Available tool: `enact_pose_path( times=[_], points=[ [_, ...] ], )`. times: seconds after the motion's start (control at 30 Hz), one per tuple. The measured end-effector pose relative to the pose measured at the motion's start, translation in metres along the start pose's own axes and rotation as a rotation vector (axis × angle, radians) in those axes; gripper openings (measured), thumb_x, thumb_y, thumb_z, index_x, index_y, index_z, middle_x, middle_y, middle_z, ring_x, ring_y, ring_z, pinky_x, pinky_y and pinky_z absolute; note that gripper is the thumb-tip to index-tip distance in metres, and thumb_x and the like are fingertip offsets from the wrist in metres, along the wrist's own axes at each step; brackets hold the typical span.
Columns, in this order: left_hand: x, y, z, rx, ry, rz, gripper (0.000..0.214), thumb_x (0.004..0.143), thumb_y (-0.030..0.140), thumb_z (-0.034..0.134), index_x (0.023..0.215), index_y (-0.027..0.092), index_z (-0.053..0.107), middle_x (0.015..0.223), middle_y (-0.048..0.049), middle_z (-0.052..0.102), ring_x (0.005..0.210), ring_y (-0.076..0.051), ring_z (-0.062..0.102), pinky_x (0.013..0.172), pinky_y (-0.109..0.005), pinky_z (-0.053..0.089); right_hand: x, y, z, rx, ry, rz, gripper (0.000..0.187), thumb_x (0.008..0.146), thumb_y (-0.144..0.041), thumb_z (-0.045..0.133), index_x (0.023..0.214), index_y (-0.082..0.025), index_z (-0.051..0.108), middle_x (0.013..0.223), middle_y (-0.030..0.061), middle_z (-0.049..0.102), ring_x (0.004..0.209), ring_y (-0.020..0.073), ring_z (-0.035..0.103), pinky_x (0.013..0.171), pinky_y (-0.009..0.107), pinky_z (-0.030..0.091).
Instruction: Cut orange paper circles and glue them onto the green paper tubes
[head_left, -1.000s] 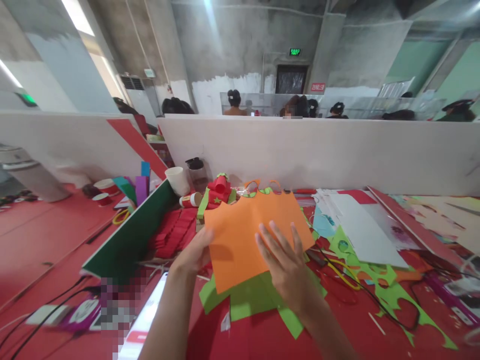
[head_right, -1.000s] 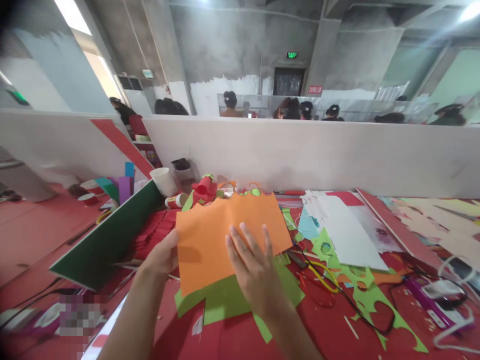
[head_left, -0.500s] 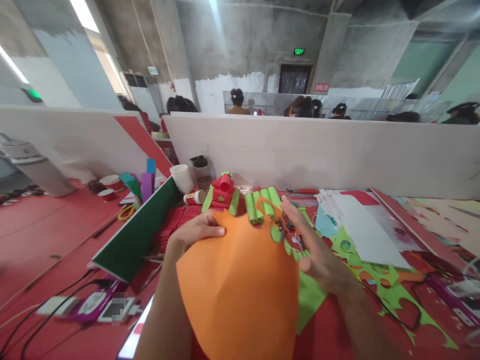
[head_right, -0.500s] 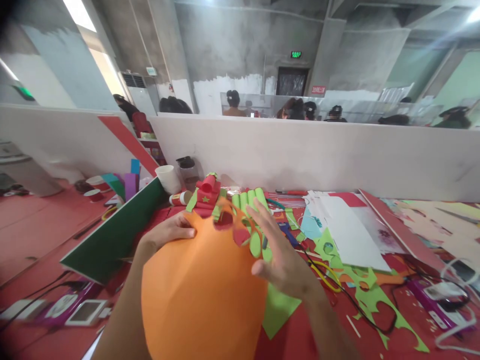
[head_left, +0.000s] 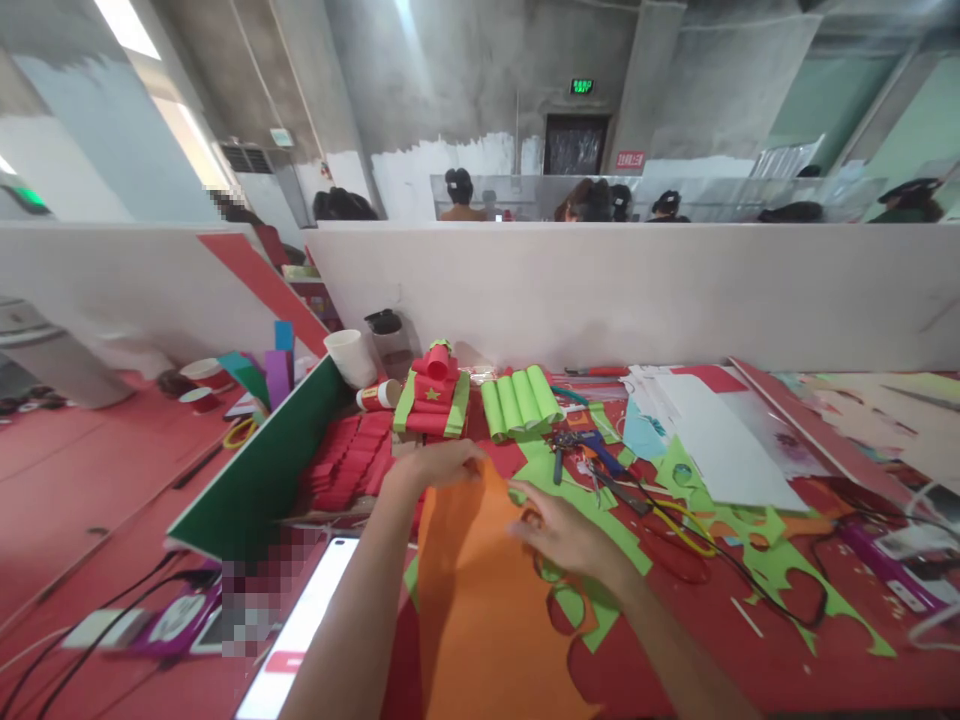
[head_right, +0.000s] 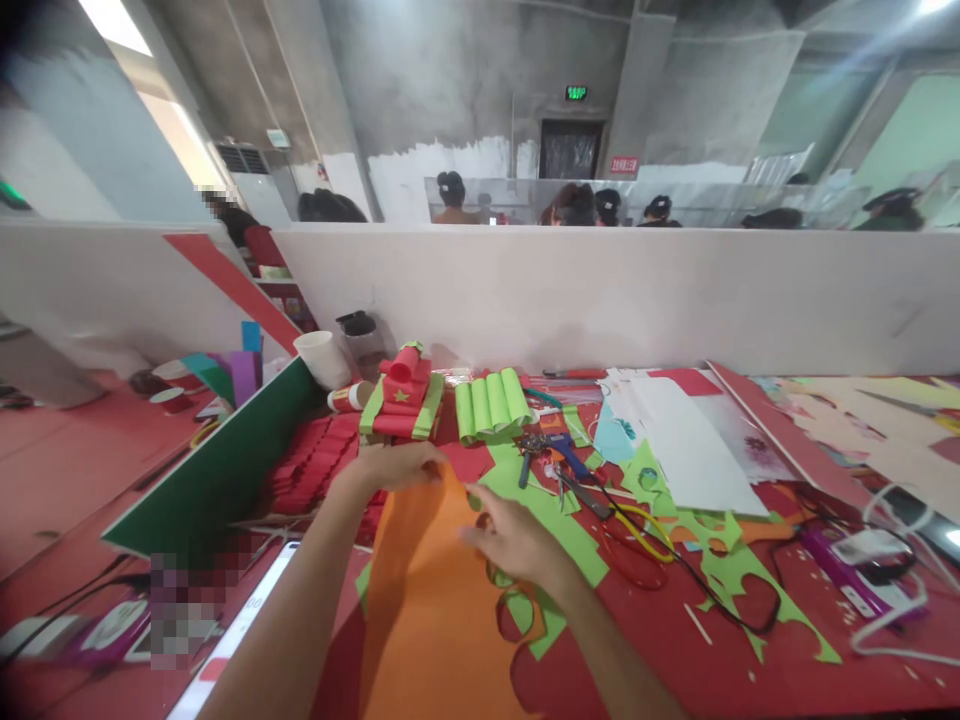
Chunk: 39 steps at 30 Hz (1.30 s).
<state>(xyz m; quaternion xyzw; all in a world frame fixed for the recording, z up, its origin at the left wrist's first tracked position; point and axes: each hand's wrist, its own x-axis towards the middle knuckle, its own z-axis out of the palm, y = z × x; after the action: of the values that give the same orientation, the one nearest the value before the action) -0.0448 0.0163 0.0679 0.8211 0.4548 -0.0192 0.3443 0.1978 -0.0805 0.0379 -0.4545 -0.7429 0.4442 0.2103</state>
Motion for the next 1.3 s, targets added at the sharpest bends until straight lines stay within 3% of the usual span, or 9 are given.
enact_pose_path(
  times=[0.1, 0.17, 0.37, 0.73, 1.0, 1.2, 1.3],
  points=[
    [0.003, 0.0, 0.01, 0.006, -0.051, -0.002, 0.015, 0.078, 0.018, 0.056, 0.082, 0.016, 0.07, 0.081, -0.0024, 0.07, 0.076, -0.017, 0.059, 0.067, -0.025, 0.041, 0.003, 0.012, -0.018, -0.26, 0.156, -0.01, 0.034, 0.1, -0.034, 0.047, 0.129, -0.02, 0.059, 0.112, 0.0104, 0.069, 0.103, 0.0242, 0.064, 0.085, 0.032, 0.044],
    [0.005, 0.002, 0.014, 0.009, -0.07, -0.001, 0.013, 0.076, 0.019, 0.059, 0.08, 0.016, 0.07, 0.077, -0.0021, 0.068, 0.071, -0.016, 0.057, 0.066, -0.026, 0.04, 0.006, 0.016, -0.024, -0.445, 0.126, -0.025, 0.028, 0.098, -0.033, 0.053, 0.12, -0.019, 0.062, 0.116, 0.0124, 0.068, 0.112, 0.0273, 0.061, 0.09, 0.033, 0.042],
    [0.011, 0.003, 0.026, -0.004, -0.008, -0.007, 0.016, 0.069, 0.021, 0.069, 0.083, 0.016, 0.067, 0.077, -0.0019, 0.064, 0.069, -0.017, 0.054, 0.06, -0.026, 0.037, 0.015, 0.014, -0.011, -0.706, 0.007, -0.025, 0.025, 0.089, -0.031, 0.07, 0.109, -0.018, 0.063, 0.111, 0.0107, 0.065, 0.108, 0.0277, 0.058, 0.085, 0.032, 0.04],
    [0.008, -0.008, 0.038, 0.036, 0.043, -0.034, 0.011, 0.071, 0.022, 0.065, 0.074, 0.02, 0.054, 0.071, 0.0034, 0.053, 0.067, -0.015, 0.049, 0.058, -0.025, 0.032, 0.034, 0.019, -0.019, -0.733, -0.087, 0.095, 0.017, 0.082, -0.027, 0.077, 0.09, -0.018, 0.066, 0.1, 0.0075, 0.066, 0.097, 0.0226, 0.059, 0.072, 0.027, 0.033],
    [0.009, -0.008, 0.04, 0.057, 0.06, -0.023, 0.011, 0.075, 0.024, 0.062, 0.085, 0.02, 0.06, 0.081, 0.0007, 0.062, 0.075, -0.018, 0.056, 0.062, -0.025, 0.036, 0.036, 0.03, -0.033, -0.658, -0.167, 0.138, 0.022, 0.078, -0.012, 0.072, 0.096, -0.022, 0.062, 0.085, -0.0005, 0.068, 0.081, 0.017, 0.061, 0.061, 0.025, 0.025],
    [0.01, -0.005, 0.043, 0.045, 0.09, -0.022, 0.015, 0.076, 0.023, 0.061, 0.091, 0.02, 0.063, 0.087, -0.0013, 0.067, 0.079, -0.019, 0.06, 0.064, -0.026, 0.038, 0.024, 0.02, -0.028, -0.752, -0.149, 0.033, 0.046, 0.078, -0.031, 0.078, 0.119, -0.023, 0.059, 0.114, 0.0089, 0.065, 0.107, 0.0274, 0.059, 0.075, 0.027, 0.034],
    [0.01, -0.004, 0.044, 0.056, 0.095, -0.017, 0.013, 0.076, 0.022, 0.061, 0.089, 0.02, 0.062, 0.085, -0.001, 0.066, 0.079, -0.019, 0.06, 0.063, -0.025, 0.038, 0.02, 0.011, -0.018, -0.806, -0.089, 0.039, 0.043, 0.085, -0.025, 0.072, 0.125, -0.021, 0.057, 0.12, 0.0135, 0.062, 0.112, 0.0297, 0.057, 0.083, 0.03, 0.036]
  ],
)
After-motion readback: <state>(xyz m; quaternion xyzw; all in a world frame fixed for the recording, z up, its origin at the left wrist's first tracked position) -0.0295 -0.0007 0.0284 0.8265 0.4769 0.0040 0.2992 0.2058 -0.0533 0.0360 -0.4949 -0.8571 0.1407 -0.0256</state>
